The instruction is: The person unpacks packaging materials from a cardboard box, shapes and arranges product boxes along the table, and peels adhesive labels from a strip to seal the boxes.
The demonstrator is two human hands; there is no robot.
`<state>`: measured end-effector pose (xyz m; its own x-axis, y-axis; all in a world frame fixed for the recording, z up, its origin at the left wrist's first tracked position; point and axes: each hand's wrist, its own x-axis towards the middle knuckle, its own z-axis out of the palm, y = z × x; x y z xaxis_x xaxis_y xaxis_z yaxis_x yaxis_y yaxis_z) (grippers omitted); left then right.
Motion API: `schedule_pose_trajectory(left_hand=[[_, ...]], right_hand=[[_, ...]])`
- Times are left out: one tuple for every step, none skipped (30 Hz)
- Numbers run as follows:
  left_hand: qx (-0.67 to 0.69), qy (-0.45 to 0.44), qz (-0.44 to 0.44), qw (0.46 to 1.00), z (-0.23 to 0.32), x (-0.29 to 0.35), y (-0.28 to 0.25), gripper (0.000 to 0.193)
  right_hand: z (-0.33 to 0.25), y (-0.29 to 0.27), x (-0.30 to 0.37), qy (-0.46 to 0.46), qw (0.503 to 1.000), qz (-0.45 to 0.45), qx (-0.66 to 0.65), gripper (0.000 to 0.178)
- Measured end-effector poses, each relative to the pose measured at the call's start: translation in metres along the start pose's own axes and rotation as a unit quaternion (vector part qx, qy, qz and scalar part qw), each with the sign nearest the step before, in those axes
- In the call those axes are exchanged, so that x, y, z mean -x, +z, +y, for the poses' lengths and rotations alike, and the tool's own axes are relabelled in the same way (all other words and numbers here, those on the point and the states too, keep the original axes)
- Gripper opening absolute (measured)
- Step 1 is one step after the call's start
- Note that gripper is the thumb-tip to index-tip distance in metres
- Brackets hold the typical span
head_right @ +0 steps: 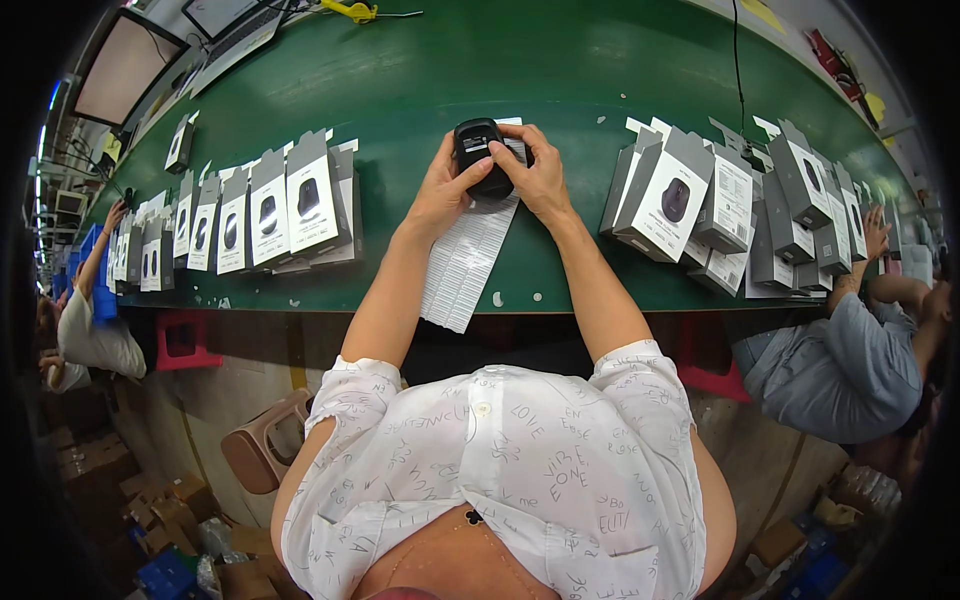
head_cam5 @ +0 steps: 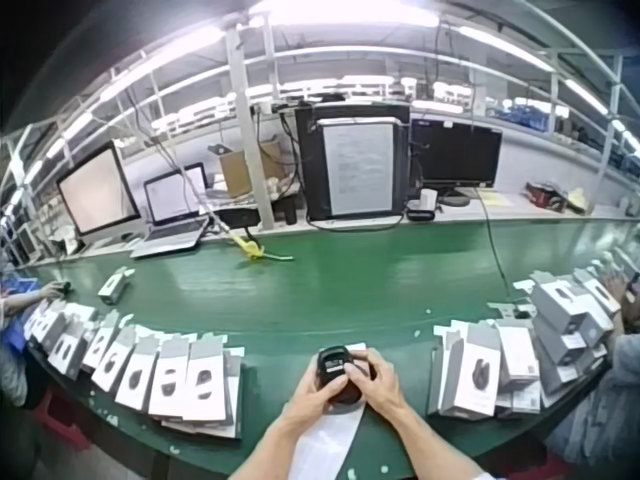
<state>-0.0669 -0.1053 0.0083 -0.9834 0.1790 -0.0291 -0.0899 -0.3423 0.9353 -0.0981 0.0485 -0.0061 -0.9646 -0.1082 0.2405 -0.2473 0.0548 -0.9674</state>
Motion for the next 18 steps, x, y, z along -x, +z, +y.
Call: schedule_pose_trajectory(left_hand=[[-0.012, -0.009, 0.003, 1.0, 0.0008, 0.0004, 0.0003, 0.051], [-0.011, -0.008, 0.005, 1.0, -0.001, 0.0001, -0.0007, 0.051], [0.003, 0.004, 0.002, 1.0, -0.0041, -0.001, -0.0022, 0.051], [0.017, 0.016, 0.0, 1.0, -0.0065, -0.0015, -0.0035, 0.051], [0.019, 0.016, 0.001, 1.0, -0.0056, -0.0012, -0.0024, 0.051], [0.017, 0.013, 0.0, 1.0, -0.0039, -0.0006, -0.0016, 0.051], [0.015, 0.01, -0.001, 1.0, -0.0036, -0.0004, -0.001, 0.051], [0.016, 0.012, 0.0, 1.0, -0.0036, -0.0004, -0.001, 0.051], [0.024, 0.016, -0.003, 1.0, -0.0044, -0.0011, -0.0012, 0.052], [0.032, 0.021, -0.006, 0.999, -0.0044, -0.0012, -0.0013, 0.052], [0.033, 0.021, -0.006, 0.999, -0.0041, -0.0009, -0.0012, 0.052], [0.027, 0.017, -0.005, 0.999, -0.0029, -0.0003, -0.0007, 0.052], [0.02, 0.014, -0.004, 1.0, -0.0024, 0.0, -0.0003, 0.052], [0.021, 0.014, -0.003, 1.0, -0.0028, 0.0001, -0.0007, 0.052], [0.021, 0.014, -0.002, 1.0, -0.0031, 0.0001, -0.0009, 0.053], [0.022, 0.015, -0.001, 1.0, -0.0033, 0.0002, -0.0011, 0.053], [0.022, 0.015, -0.001, 1.0, -0.0029, 0.0001, -0.0009, 0.053], [0.019, 0.014, -0.002, 1.0, -0.0022, 0.0002, -0.0005, 0.053]], right_hand=[[0.0002, -0.0001, 0.0002, -0.001, 1.0, 0.002, 0.002, 0.03], [-0.0005, 0.0005, 0.0, -0.001, 1.0, 0.0, 0.002, 0.03], [-0.0009, 0.0013, -0.0001, 0.0, 1.0, 0.0, 0.001, 0.03], [-0.0011, 0.0023, -0.0002, 0.001, 1.0, -0.001, 0.001, 0.031], [-0.0003, 0.0016, -0.0001, 0.002, 1.0, -0.002, 0.003, 0.031], [0.0009, 0.0011, 0.0001, 0.0, 1.0, -0.003, 0.001, 0.031], [0.0023, 0.0004, 0.0003, -0.002, 1.0, -0.004, 0.0, 0.032], [0.0022, 0.0006, 0.0001, -0.003, 1.0, -0.007, 0.0, 0.032], [0.0024, 0.0005, -0.0002, -0.002, 1.0, -0.004, -0.003, 0.033], [0.0023, 0.0007, -0.0004, -0.001, 1.0, -0.001, -0.005, 0.033], [0.0036, 0.0008, -0.0004, 0.0, 1.0, -0.002, -0.004, 0.033], [0.0046, 0.0007, -0.0004, 0.0, 1.0, -0.001, -0.007, 0.034], [0.0052, 0.0005, -0.0004, -0.001, 1.0, 0.001, -0.009, 0.034], [0.0055, 0.0009, -0.0005, 0.0, 1.0, 0.0, -0.009, 0.034], [0.0056, 0.0012, -0.0005, 0.001, 1.0, -0.001, -0.009, 0.033], [0.0056, 0.0014, -0.0005, 0.003, 1.0, -0.002, -0.009, 0.033], [0.0054, 0.0012, -0.0006, 0.003, 1.0, -0.002, -0.009, 0.033], [0.0049, 0.0009, -0.0008, 0.003, 1.0, -0.003, -0.008, 0.033]])
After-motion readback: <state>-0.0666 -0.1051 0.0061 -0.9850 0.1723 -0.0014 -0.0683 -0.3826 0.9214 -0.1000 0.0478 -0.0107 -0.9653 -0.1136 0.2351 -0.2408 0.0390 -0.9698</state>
